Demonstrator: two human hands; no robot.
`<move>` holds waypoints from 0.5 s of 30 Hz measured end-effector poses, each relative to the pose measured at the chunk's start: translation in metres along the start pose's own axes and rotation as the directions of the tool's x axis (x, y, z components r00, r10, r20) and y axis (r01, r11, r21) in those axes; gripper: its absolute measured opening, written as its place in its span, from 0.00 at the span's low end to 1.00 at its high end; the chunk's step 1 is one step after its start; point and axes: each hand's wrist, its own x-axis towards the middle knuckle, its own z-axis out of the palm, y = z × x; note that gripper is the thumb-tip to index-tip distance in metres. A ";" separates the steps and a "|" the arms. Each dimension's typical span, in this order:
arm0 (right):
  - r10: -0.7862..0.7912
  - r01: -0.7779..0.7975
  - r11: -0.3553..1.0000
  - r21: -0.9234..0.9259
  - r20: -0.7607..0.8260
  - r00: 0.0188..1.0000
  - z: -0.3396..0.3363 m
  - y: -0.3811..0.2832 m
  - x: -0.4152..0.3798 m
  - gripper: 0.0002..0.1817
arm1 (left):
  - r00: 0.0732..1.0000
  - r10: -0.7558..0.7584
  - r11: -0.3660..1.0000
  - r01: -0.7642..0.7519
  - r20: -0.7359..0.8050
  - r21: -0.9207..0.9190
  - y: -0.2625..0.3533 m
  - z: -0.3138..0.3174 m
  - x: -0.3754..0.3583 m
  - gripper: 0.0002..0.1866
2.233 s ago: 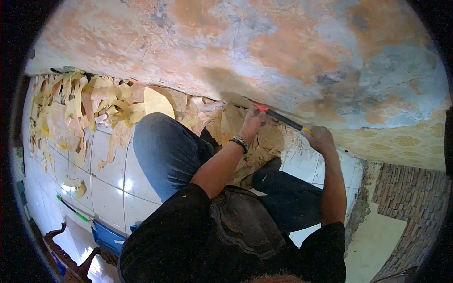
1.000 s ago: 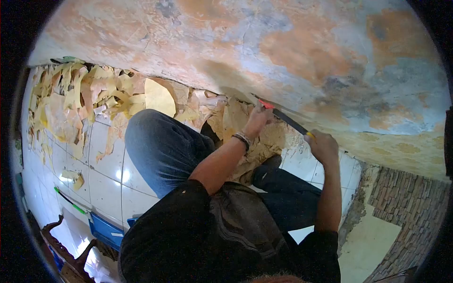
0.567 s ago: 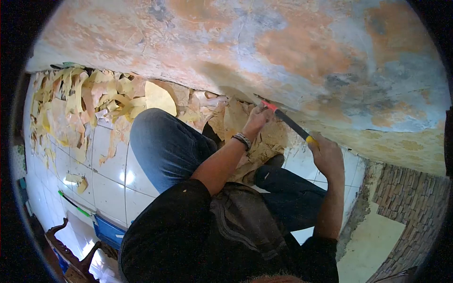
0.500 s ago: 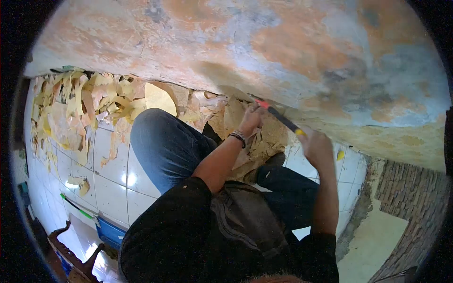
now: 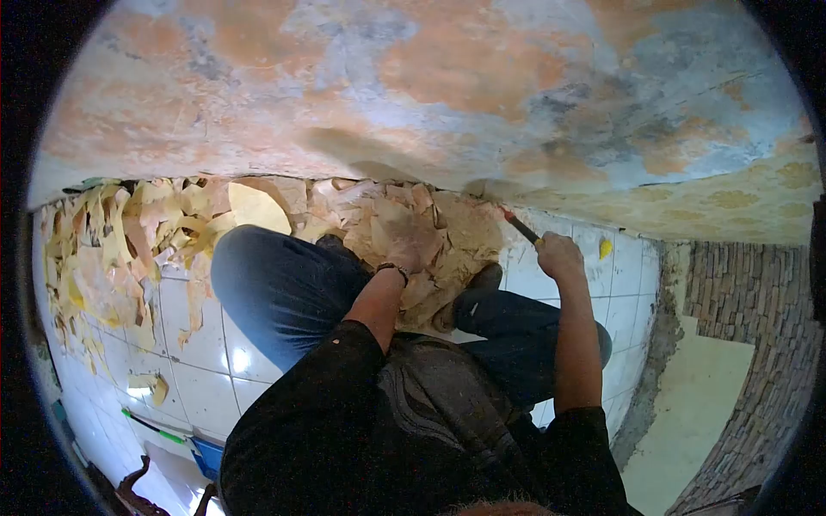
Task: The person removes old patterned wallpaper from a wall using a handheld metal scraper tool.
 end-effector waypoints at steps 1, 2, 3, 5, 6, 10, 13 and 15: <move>0.010 -0.010 1.000 0.003 0.011 1.000 0.008 -0.003 0.004 0.16 | 0.983 0.183 0.983 -0.183 -0.019 0.003 0.008 0.007 0.003 0.51; 0.004 -0.006 0.999 0.036 0.055 0.998 0.016 -0.009 0.010 0.17 | 0.933 0.357 0.934 -0.357 -0.041 0.009 0.014 0.013 0.007 0.50; -0.005 -0.001 0.998 0.070 0.094 0.996 0.021 -0.018 0.013 0.17 | 0.931 0.363 0.932 -0.363 -0.039 0.012 0.017 0.023 0.010 0.50; -0.083 0.062 0.981 0.182 0.111 0.990 0.005 -0.057 -0.002 0.15 | 0.886 0.464 0.880 -0.463 -0.020 -0.101 0.020 0.037 0.014 0.35; -0.117 0.088 0.979 0.182 0.152 0.981 0.020 -0.071 0.005 0.15 | 0.886 0.464 0.880 -0.464 -0.021 -0.103 0.021 0.032 0.013 0.35; -0.166 0.127 0.968 0.217 0.173 0.971 0.028 -0.139 -0.008 0.16 | 0.939 0.316 0.949 -0.315 0.133 -0.031 -0.011 0.022 -0.001 0.35; -0.217 0.134 0.950 0.284 0.286 0.933 0.032 -0.159 -0.012 0.16 | 0.952 0.198 0.975 -0.216 0.234 0.053 -0.038 0.015 -0.018 0.35; -0.316 0.233 0.914 0.333 0.223 0.922 0.036 -0.165 -0.011 0.16 | 0.951 0.107 0.982 -0.148 0.291 0.121 -0.042 0.009 -0.032 0.35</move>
